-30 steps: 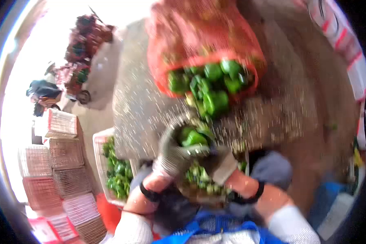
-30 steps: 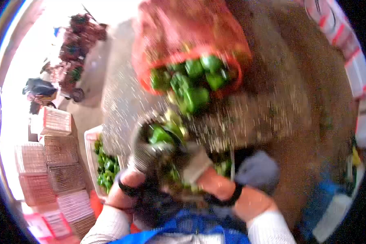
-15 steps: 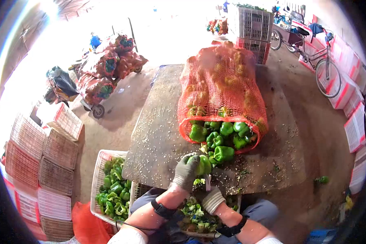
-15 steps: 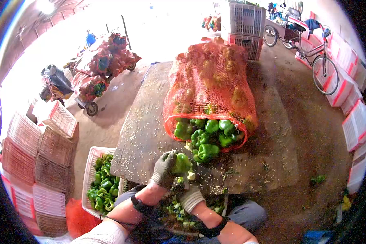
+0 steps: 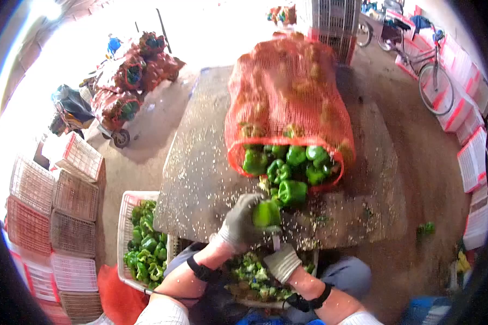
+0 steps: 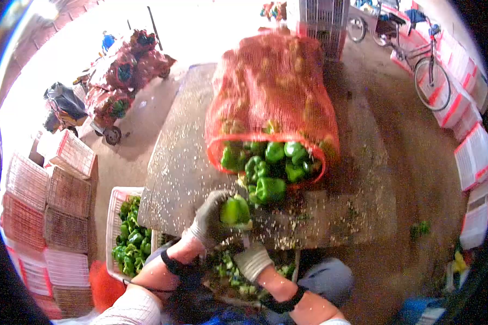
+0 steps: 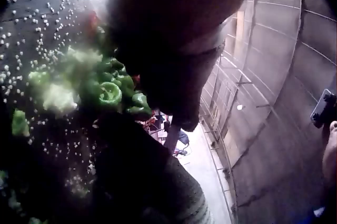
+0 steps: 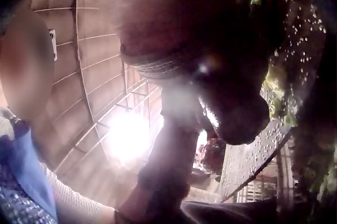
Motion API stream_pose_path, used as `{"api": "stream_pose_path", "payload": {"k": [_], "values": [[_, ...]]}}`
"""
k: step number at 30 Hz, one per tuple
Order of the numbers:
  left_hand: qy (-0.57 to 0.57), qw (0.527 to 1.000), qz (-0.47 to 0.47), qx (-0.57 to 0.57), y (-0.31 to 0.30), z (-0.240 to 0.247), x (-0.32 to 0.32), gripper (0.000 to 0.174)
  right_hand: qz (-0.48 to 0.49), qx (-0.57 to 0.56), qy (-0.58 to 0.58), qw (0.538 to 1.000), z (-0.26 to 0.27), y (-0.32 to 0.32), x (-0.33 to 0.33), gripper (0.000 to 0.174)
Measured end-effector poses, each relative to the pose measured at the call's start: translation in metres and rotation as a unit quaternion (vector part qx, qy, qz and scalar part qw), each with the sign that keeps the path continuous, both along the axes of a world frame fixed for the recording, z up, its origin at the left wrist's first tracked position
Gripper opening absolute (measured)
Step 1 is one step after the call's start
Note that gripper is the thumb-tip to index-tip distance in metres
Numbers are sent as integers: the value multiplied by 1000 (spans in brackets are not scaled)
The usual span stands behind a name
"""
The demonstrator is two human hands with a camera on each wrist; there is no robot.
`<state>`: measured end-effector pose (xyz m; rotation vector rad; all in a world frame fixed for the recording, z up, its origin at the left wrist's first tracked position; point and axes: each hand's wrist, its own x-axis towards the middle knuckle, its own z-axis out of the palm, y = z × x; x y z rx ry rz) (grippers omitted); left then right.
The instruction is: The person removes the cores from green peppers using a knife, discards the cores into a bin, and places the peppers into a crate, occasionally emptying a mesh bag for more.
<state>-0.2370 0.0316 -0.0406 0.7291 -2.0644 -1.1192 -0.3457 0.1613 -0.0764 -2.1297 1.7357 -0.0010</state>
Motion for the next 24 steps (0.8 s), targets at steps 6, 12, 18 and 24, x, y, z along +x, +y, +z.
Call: {"api": "stream_pose_path", "payload": {"k": [6,12,18,24], "values": [[230,866,122,428,-26,-8,2,54,-305,147,-528,778,-7,8,9,33],[202,800,59,561,-26,-46,17,63,-327,-27,-411,851,2,16,-8,61],[118,853,-39,506,18,-8,-2,42,-312,-79,-585,745,26,8,-22,79],[13,909,-21,415,39,-14,-6,33,-291,-148,-532,782,8,10,-18,80]]}}
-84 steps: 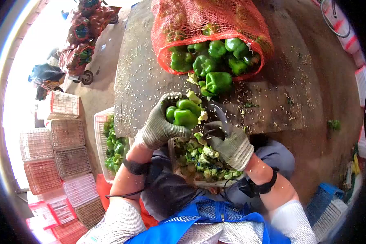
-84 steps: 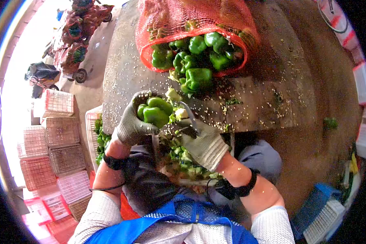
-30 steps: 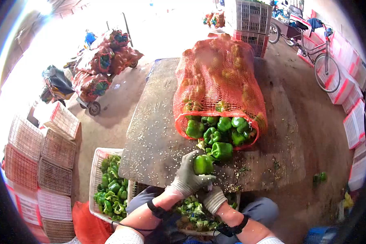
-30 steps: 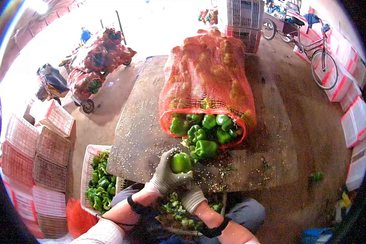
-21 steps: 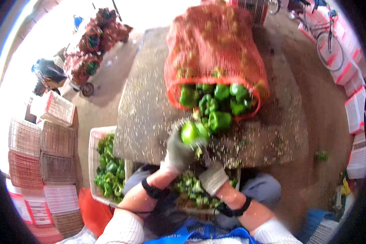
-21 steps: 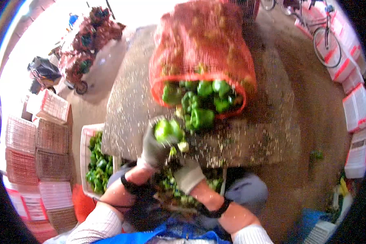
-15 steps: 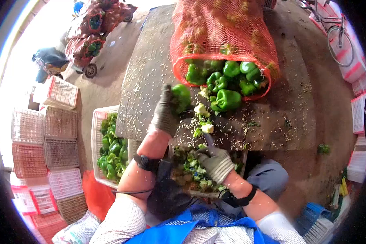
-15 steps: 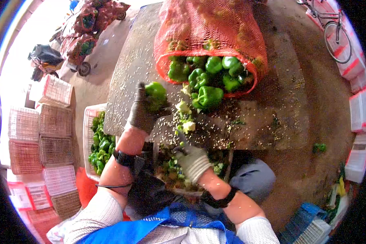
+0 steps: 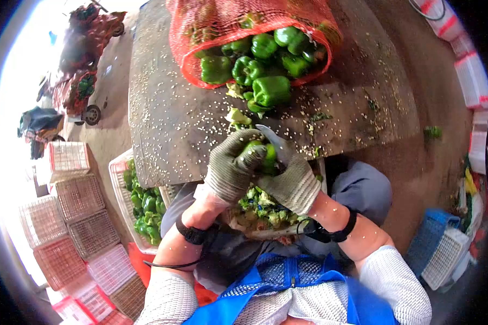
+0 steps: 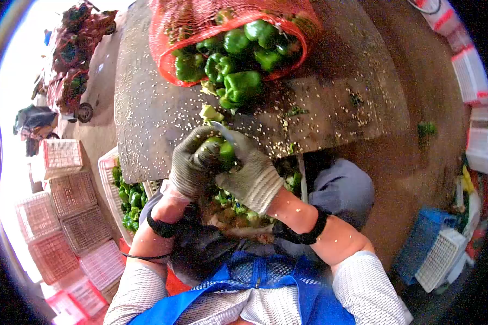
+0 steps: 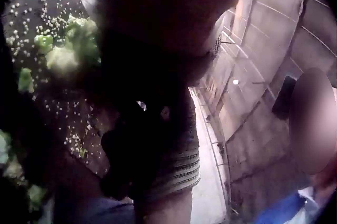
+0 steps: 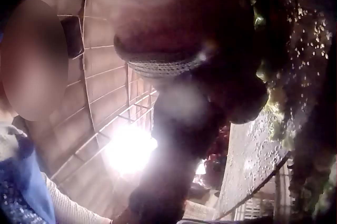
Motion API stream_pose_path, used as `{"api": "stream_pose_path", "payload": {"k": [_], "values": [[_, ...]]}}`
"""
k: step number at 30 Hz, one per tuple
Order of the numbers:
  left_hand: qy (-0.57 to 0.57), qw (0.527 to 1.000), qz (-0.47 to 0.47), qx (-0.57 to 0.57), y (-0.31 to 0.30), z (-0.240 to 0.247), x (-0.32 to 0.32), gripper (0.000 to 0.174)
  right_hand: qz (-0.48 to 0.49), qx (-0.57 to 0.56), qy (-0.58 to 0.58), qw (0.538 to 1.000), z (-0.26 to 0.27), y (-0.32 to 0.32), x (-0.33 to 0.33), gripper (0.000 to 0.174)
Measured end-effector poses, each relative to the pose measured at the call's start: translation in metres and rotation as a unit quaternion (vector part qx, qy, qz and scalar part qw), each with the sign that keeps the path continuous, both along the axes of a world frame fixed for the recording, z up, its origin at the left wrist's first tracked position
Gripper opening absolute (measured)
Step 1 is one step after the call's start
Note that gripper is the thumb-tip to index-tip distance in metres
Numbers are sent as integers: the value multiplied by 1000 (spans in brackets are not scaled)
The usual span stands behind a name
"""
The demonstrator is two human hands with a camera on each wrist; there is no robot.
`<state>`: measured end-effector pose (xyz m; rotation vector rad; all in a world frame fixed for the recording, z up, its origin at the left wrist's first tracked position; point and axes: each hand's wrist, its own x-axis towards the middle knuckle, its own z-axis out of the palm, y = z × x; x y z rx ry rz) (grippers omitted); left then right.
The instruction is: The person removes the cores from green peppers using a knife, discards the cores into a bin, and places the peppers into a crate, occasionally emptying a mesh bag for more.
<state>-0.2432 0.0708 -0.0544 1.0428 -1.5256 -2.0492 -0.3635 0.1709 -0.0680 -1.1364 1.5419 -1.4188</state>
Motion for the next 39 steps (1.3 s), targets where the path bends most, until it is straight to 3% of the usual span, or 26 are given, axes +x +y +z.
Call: {"api": "stream_pose_path", "payload": {"k": [1,3,6,7,9,10,13,14,15,17,18,21,23,25,27,29,30,32,34,35,36,37,39], "values": [[-8,1000,10,25,1,0,-1,31,-15,-10,-17,1000,-4,-1,5,78],[-21,998,41,-36,-2,-9,-8,40,-36,24,-35,998,-1,-10,5,69],[89,984,136,75,-4,-23,-20,52,-135,59,-1,989,5,-24,10,45],[119,948,190,227,-8,-21,-25,54,-134,38,29,990,8,-26,11,43],[211,911,197,295,-20,-35,-21,56,-143,-29,118,982,5,-30,24,44],[227,893,156,356,-22,-37,-18,56,-151,-9,139,979,7,-29,29,44],[216,902,95,361,-38,-60,-4,55,-117,-68,97,986,6,-24,22,49],[209,888,124,391,-33,-35,-14,55,-86,-85,48,992,12,-21,15,60],[156,896,156,385,-29,-22,-15,56,-48,-16,-82,995,14,-17,8,78],[158,900,139,383,-36,-21,-6,58,-21,-12,-297,954,15,-15,-4,89],[245,860,60,444,-46,-24,6,58,-10,6,-339,941,11,-8,-8,91],[262,881,143,366,-63,-16,26,52,7,52,-427,903,6,4,-16,93],[263,883,145,360,-82,-8,51,58,14,57,-443,894,8,3,-14,88],[232,914,206,263,-95,5,82,62,55,55,-464,882,6,4,-11,79],[186,935,231,193,-108,15,136,61,-5,83,-441,894,13,4,1,68],[115,940,292,133,-105,26,195,60,11,71,-445,893,15,11,5,61],[102,941,310,93,-109,16,234,59,75,95,-492,862,-5,16,-9,65],[44,911,403,74,-113,-4,304,58,71,77,-430,897,-8,15,-1,62],[-155,899,396,-103,-123,-14,346,55,55,82,-442,892,-7,16,5,70],[-279,870,350,-206,-115,-5,340,52,53,94,-423,900,-1,17,8,75],[-403,807,310,-299,-109,3,334,50,52,106,-405,907,4,16,10,81],[-474,773,287,-310,-98,15,310,48,51,119,-386,913,9,15,13,87],[-342,833,241,-361,-100,-13,287,42,56,105,-362,925,18,8,18,71]]}}
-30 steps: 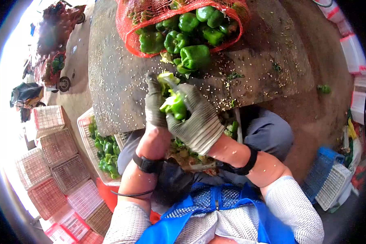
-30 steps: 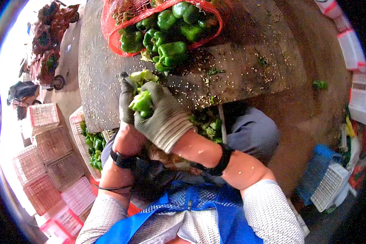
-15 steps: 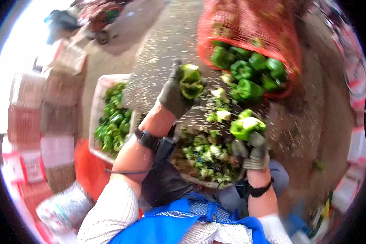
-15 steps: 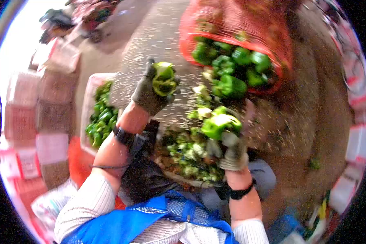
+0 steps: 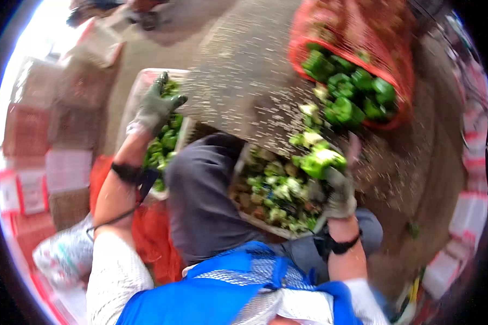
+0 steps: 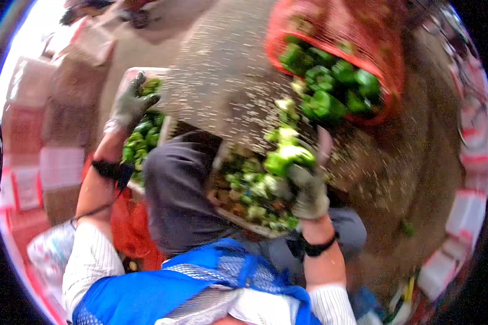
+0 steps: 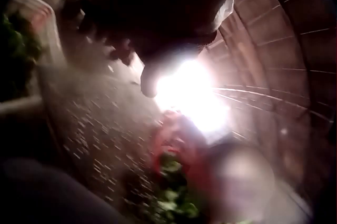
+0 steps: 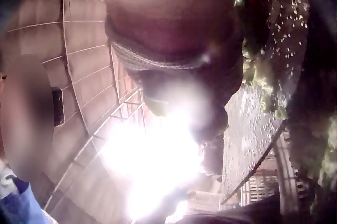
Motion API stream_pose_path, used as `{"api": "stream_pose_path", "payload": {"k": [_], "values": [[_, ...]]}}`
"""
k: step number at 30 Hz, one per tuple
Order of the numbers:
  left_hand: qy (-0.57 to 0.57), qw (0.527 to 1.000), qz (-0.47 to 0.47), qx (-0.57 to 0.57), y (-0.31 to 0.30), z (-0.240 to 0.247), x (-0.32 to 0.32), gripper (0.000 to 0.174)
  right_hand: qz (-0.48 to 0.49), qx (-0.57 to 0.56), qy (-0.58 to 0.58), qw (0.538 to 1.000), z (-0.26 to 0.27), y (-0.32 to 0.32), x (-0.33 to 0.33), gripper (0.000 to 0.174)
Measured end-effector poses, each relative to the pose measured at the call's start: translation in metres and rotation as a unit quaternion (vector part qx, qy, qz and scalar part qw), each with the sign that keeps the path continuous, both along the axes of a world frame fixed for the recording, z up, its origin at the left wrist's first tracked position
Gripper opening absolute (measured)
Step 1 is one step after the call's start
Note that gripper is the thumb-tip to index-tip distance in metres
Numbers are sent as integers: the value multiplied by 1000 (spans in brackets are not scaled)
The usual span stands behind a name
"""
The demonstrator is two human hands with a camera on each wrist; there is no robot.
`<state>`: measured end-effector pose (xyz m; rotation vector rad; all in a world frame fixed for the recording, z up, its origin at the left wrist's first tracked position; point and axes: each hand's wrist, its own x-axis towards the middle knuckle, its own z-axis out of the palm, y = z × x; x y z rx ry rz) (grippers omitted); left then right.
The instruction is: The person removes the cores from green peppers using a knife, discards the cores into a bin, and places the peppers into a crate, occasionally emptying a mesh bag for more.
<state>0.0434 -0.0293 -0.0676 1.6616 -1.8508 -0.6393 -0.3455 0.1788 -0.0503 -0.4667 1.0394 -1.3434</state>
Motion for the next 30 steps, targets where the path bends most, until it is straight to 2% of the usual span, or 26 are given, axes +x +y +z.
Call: {"api": "stream_pose_path", "payload": {"k": [2,3,4,6,8,9,10,11,13,14,16,17,18,19,20,22,24,25,28,29,30], "values": [[118,967,-171,146,36,34,-71,40,3,-36,20,999,-4,-4,4,58],[182,935,-244,184,59,53,-106,41,24,-62,23,998,-24,-6,1,61],[240,893,-311,221,77,63,-138,42,32,-39,12,999,-18,-6,1,61],[201,866,-414,196,90,61,-182,48,43,-30,30,998,-10,-6,-1,61],[102,861,-496,53,88,59,-213,51,45,-54,90,993,-9,-7,-4,62],[90,841,-528,74,86,59,-226,47,21,-73,117,990,-7,-9,-6,64],[150,837,-496,176,87,54,-232,45,-5,-90,147,985,-6,-9,-8,67],[202,819,-459,278,92,44,-237,43,2,-112,226,968,-20,-6,-15,70],[251,770,-387,440,101,22,-244,41,31,-69,276,958,-29,4,-18,73],[270,743,-337,510,105,11,-248,40,22,-53,264,963,-27,6,-15,75],[213,741,-367,521,110,-3,-252,46,92,20,311,946,-54,10,-18,68],[161,756,-395,496,113,3,-256,50,69,26,301,951,-54,13,-15,60],[103,774,-426,457,114,9,-260,55,46,31,292,955,-55,17,-13,53],[52,786,-450,422,116,12,-264,61,64,46,302,950,-61,20,-14,49],[19,805,-475,356,119,4,-263,56,84,61,312,944,-65,24,-15,46],[77,781,-463,411,128,-28,-251,55,83,77,329,938,-61,29,-14,46],[98,762,-432,473,134,-24,-250,52,101,95,334,933,-59,35,-12,46],[179,739,-447,471,139,-20,-252,53,117,82,322,936,-61,37,-12,52],[182,712,-437,519,138,-20,-247,55,145,77,346,924,-68,41,-8,57],[267,644,-326,639,137,-23,-246,59,121,62,361,922,-68,41,-7,61],[263,661,-336,617,137,-21,-246,60,114,60,364,922,-68,39,-7,60]]}}
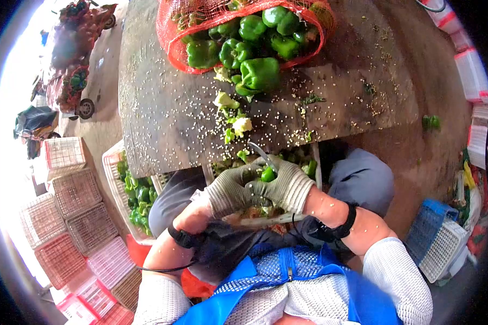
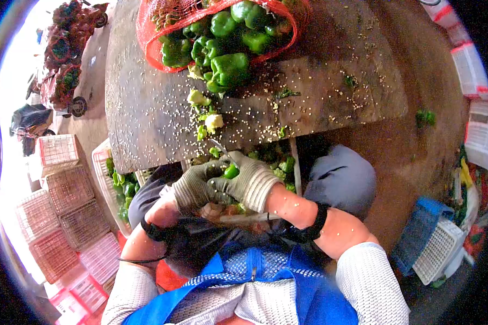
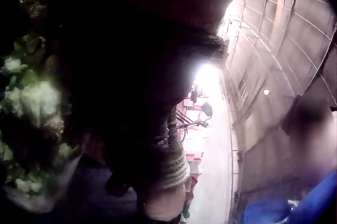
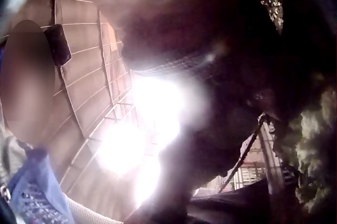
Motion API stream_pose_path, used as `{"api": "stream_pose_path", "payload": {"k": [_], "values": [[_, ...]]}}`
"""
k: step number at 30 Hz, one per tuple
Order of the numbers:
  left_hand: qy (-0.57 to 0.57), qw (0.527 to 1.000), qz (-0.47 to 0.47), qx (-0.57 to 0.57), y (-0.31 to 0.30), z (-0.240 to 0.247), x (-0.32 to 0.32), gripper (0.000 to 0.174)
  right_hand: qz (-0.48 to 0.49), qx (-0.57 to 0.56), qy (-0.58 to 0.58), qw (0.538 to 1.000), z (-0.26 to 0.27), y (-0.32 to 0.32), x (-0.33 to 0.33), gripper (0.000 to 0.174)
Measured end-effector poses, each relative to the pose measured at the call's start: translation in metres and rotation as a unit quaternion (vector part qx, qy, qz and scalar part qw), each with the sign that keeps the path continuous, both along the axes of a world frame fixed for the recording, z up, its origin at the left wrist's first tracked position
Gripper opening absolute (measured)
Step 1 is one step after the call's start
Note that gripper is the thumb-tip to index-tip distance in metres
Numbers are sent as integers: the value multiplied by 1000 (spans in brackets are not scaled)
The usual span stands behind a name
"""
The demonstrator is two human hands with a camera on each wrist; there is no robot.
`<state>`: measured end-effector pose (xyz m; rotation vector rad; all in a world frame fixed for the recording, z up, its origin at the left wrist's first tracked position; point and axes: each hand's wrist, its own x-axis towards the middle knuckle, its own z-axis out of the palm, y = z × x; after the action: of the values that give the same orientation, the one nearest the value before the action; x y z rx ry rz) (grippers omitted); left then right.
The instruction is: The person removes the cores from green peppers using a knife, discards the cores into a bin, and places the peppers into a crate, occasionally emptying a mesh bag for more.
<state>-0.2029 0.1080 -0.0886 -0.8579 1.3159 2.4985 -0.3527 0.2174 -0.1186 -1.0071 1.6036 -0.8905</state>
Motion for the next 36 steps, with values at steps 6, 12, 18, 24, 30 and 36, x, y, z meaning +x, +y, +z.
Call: {"api": "stream_pose_path", "payload": {"k": [6,12,18,24,30,36], "values": [[57,967,-18,-248,-11,-5,-24,73,-71,-29,-87,993,16,-34,-15,46],[73,959,95,-257,-15,22,-49,51,-172,-121,-99,973,31,-48,-25,42],[29,937,244,-247,15,-34,-36,49,-201,-129,-90,967,28,-46,-20,34],[65,888,266,-369,24,-38,-38,48,-203,-156,-108,961,31,-48,-25,30],[-27,985,80,-149,-24,30,-41,50,-106,-173,52,978,35,-42,-36,53],[126,981,151,2,-27,-29,-44,28,-120,-142,11,983,10,-43,-38,78]]}}
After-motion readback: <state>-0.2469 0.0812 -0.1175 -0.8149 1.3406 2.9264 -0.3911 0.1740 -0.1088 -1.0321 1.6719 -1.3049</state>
